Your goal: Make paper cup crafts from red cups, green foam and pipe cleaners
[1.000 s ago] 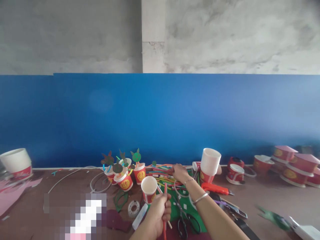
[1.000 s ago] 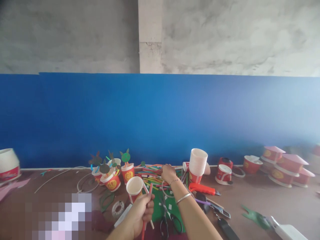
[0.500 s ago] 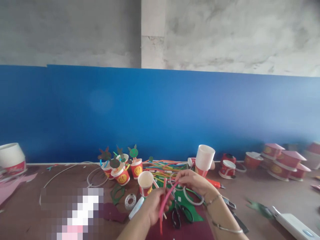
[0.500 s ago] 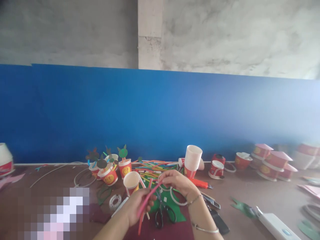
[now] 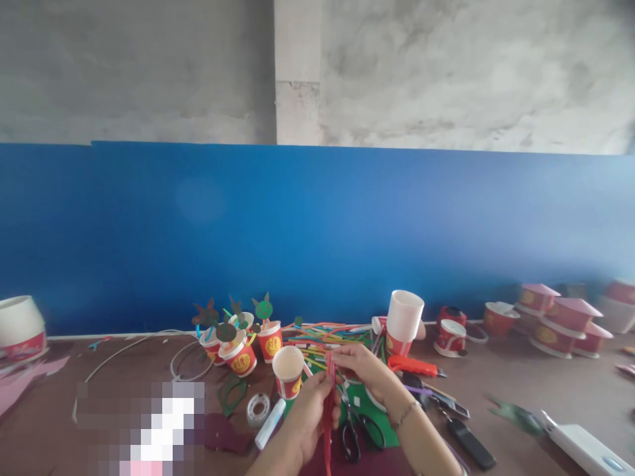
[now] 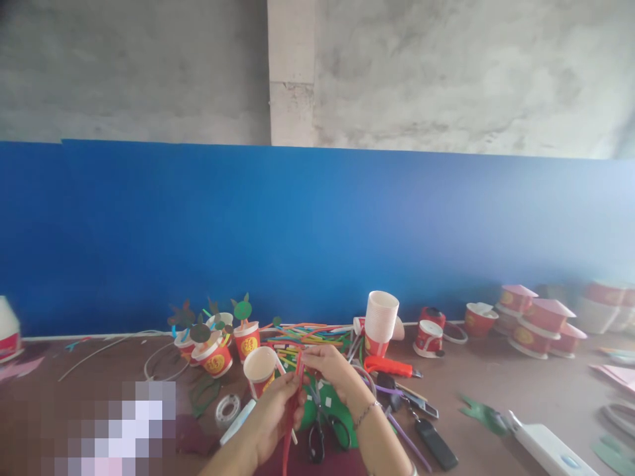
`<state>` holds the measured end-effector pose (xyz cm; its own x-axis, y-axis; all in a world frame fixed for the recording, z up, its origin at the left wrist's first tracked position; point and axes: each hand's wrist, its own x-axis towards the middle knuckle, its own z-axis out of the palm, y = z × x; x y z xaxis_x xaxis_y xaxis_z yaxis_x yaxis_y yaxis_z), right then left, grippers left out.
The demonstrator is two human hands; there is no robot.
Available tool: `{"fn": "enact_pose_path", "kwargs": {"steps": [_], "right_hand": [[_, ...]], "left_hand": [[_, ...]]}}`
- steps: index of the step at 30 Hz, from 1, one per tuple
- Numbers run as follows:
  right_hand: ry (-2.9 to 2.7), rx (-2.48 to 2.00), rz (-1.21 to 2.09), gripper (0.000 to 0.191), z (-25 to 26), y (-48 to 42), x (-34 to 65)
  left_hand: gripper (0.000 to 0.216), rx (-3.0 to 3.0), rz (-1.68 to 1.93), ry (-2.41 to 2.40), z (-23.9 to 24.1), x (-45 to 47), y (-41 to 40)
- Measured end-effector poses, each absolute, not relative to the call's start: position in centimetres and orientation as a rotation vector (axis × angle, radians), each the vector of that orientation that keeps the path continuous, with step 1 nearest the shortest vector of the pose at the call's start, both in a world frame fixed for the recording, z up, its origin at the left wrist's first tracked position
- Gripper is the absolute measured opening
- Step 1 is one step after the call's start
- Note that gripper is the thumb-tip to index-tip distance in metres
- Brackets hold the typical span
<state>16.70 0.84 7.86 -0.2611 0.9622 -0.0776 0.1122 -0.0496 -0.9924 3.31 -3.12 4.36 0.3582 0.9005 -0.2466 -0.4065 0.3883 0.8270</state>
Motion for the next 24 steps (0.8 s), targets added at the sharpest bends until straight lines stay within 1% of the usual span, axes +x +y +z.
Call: {"fn": "enact_pose_path", "kwargs": {"steps": [3, 8, 11, 16, 21, 24], "right_hand": [[-1.539, -1.192, 1.378, 0.035, 7.8, 0.7, 16.9], [-1.412, -1.211, 1.369, 0.036, 7.7, 0.8, 16.7], [-1.426, -1.187, 1.339, 0.036, 8.1, 0.5, 16.4], [-1.491, -1.125, 1.389, 0.033, 9.0, -0.2, 15.9], [-1.563, -1.134, 1.18, 0.044, 9.2, -0.3, 15.7], [-1.654, -1.124, 1.167, 0.046, 9.4, -0.5, 15.9]], "left_hand": [[0.022, 0.752, 0.95, 0.818, 4.9, 3.3, -3.4], [0.023, 0.769, 0.935, 0.852, 6.1, 3.1, -4.1], [0.023, 0.73, 0.933, 0.785, 6.5, 2.9, -4.3], [0.023, 0.652, 0.926, 0.686, 6.4, 3.0, -4.1], [0.022, 0.635, 0.937, 0.647, 6.1, 2.7, -3.5], [0.022, 0.634, 0.911, 0.651, 6.0, 2.4, -3.3]]}}
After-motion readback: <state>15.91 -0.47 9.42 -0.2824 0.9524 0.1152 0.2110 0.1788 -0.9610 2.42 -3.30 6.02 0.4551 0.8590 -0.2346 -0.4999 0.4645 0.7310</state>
